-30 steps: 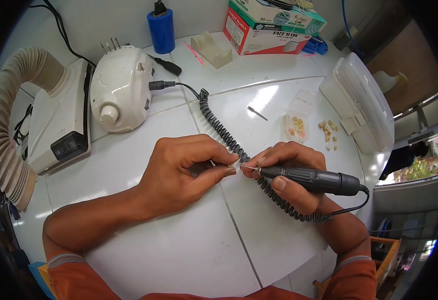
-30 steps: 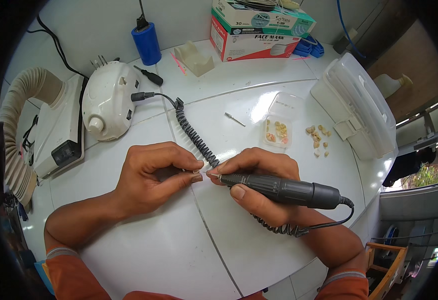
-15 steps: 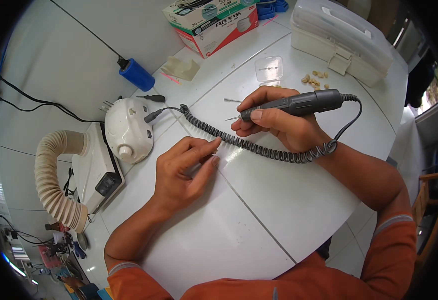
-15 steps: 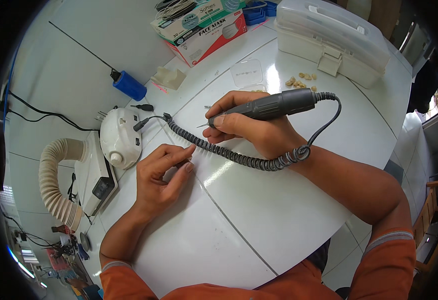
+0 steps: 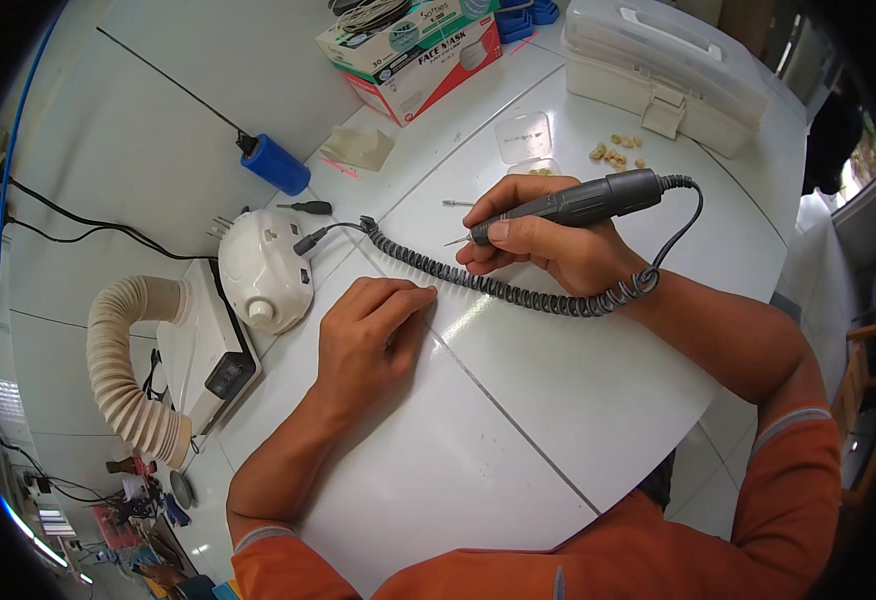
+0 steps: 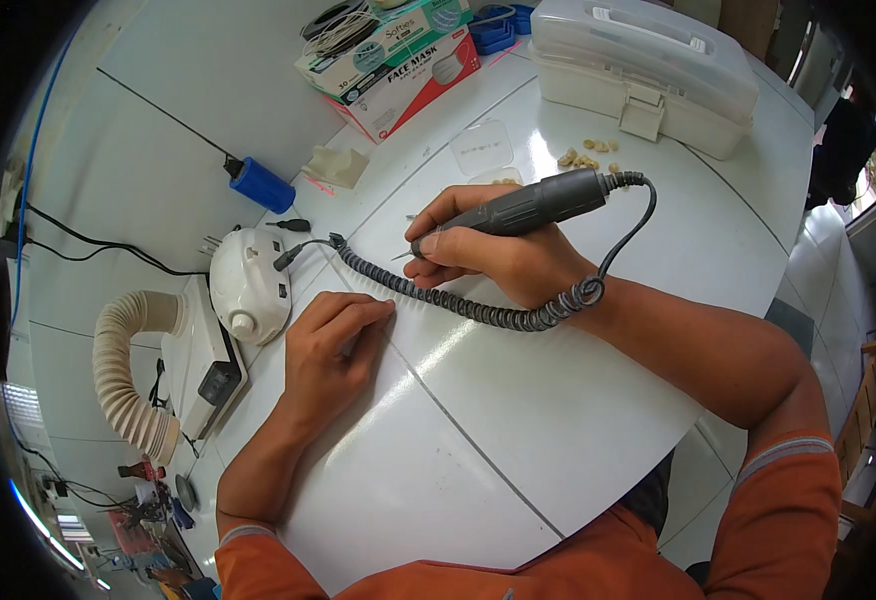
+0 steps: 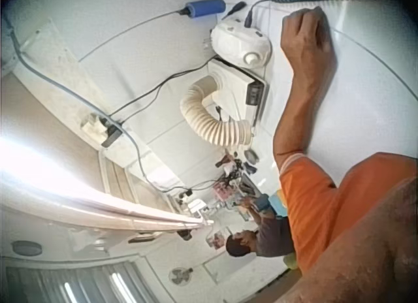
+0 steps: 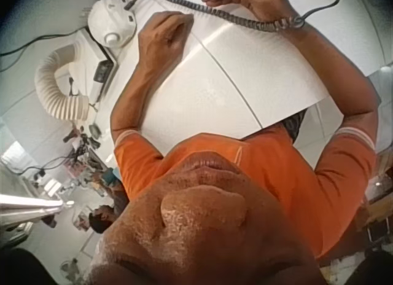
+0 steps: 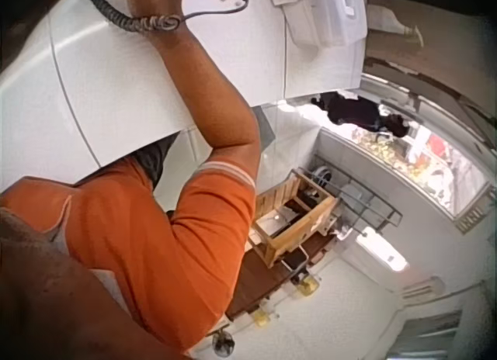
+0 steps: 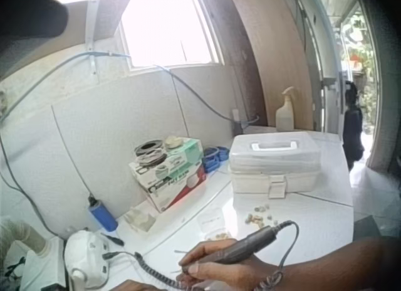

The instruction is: Polishing a dental prosthetic using a handheld rotary tool.

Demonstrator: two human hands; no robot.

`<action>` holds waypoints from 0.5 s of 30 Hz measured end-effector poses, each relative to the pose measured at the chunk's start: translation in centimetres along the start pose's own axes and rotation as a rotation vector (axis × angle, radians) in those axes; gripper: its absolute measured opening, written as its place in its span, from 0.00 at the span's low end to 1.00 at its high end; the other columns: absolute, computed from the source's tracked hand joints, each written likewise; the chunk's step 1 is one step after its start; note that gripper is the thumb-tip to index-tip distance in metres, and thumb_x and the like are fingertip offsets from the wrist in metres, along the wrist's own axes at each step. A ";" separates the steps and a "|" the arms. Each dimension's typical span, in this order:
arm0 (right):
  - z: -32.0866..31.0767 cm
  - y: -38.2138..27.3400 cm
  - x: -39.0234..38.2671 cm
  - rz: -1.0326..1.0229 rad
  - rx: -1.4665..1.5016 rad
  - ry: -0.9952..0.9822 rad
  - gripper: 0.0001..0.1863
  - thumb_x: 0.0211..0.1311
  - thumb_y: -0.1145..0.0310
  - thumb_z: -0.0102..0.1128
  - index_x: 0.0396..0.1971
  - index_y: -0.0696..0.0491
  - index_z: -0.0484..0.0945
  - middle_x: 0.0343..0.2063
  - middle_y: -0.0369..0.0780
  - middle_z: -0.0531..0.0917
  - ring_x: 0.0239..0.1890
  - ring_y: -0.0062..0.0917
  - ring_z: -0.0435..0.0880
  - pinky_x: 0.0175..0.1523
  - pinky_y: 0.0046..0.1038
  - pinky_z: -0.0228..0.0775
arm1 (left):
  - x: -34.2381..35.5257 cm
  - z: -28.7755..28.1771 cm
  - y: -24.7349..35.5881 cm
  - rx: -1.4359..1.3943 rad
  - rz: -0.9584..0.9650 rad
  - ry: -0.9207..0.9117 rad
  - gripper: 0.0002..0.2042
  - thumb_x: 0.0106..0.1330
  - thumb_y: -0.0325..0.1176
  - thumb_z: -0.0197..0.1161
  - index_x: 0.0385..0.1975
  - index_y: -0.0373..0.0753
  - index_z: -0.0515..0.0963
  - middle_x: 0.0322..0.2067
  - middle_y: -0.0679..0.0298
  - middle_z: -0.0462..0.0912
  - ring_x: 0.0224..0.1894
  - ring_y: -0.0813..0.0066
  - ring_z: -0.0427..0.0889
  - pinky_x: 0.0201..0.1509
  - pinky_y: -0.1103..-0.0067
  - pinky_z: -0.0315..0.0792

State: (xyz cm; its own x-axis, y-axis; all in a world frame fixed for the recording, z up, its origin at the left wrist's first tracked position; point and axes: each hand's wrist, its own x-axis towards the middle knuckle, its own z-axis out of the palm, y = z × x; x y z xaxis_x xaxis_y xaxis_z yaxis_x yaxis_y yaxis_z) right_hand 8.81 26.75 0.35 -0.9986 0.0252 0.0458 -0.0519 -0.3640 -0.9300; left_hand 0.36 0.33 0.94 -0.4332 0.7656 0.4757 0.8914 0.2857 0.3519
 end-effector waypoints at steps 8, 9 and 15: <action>0.0 -0.2 0.2 -0.048 -0.064 -0.054 0.15 0.73 0.73 0.64 0.52 0.67 0.83 0.43 0.52 0.92 0.49 0.34 0.95 0.58 0.33 0.89 | -0.8 0.6 -1.5 -0.805 -0.310 0.066 0.08 0.77 0.20 0.65 0.51 0.33 0.87 0.44 0.61 0.85 0.45 0.75 0.84 0.50 0.78 0.77; 0.1 0.0 0.3 -0.079 -0.048 -0.065 0.15 0.73 0.73 0.64 0.52 0.68 0.83 0.44 0.53 0.92 0.49 0.34 0.95 0.59 0.34 0.89 | -1.2 0.6 -1.6 -0.944 -0.382 0.076 0.07 0.81 0.25 0.65 0.51 0.32 0.85 0.46 0.62 0.85 0.46 0.76 0.81 0.52 0.78 0.76; 0.0 0.1 -0.5 -0.066 -0.136 -0.151 0.19 0.72 0.71 0.64 0.56 0.67 0.81 0.48 0.51 0.91 0.55 0.31 0.92 0.63 0.31 0.83 | -1.0 0.7 -0.9 -1.052 -0.519 0.027 0.08 0.79 0.25 0.68 0.53 0.32 0.85 0.49 0.60 0.87 0.50 0.76 0.84 0.57 0.77 0.78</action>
State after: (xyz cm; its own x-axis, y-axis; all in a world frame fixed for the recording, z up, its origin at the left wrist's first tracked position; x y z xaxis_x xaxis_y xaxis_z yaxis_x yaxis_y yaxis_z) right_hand 9.26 26.65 0.21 -0.9833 -0.0990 0.1525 -0.1255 -0.2369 -0.9634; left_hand 0.04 -0.28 -0.47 -0.7261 0.6815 0.0914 0.0627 -0.0666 0.9958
